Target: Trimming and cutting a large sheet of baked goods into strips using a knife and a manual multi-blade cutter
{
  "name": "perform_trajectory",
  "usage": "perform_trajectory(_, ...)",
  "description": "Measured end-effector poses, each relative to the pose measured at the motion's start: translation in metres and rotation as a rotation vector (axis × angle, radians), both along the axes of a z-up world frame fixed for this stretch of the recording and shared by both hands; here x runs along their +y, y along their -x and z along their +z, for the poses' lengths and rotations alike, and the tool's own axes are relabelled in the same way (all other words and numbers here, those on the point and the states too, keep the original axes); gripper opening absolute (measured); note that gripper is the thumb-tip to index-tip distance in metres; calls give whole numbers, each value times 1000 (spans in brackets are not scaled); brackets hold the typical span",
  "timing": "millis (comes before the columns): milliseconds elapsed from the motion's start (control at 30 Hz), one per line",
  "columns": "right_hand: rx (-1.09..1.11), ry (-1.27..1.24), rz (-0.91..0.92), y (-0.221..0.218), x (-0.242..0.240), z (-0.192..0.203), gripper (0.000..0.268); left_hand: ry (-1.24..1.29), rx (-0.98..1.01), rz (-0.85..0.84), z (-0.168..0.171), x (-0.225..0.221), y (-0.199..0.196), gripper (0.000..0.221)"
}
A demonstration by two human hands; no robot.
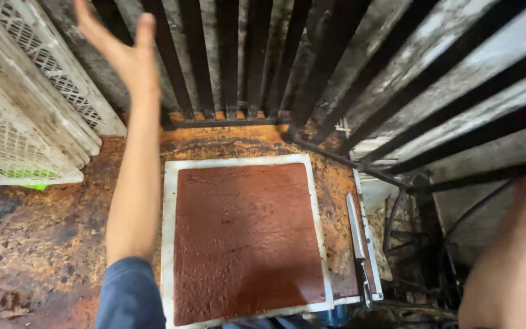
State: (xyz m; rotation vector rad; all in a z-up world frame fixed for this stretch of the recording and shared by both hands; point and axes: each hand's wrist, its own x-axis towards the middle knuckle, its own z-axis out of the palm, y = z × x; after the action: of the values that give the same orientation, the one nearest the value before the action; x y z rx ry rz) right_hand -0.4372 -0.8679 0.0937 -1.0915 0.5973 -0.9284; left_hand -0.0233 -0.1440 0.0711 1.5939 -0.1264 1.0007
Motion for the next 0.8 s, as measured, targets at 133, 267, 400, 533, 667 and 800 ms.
perform_trajectory(133, -80, 149, -60, -65, 47, 3, 36, -36, -62, -431, 82, -46, 108, 71)
perform_trajectory(267, -166, 296, 48, -146, 128, -9, 28, 64, -64, -529, 133, -42, 170, 57)
perform_trajectory(400, -5, 234, 197, -130, 253, 5, 41, 146, -148, -318, 117, 28, 199, 44)
perform_trajectory(533, 279, 421, 434, -29, 331, 32, 29, 381, -60, -576, 55, 80, 288, 42)
perform_trajectory(667, 481, 5, 496, 160, 345, -6, 46, 801, 346, -845, 47, 117, 459, 53)
perform_trajectory(800, 283, -459, 565, 334, 356, -131, 40, 886, 823, -1020, -74, 160, 518, 55)
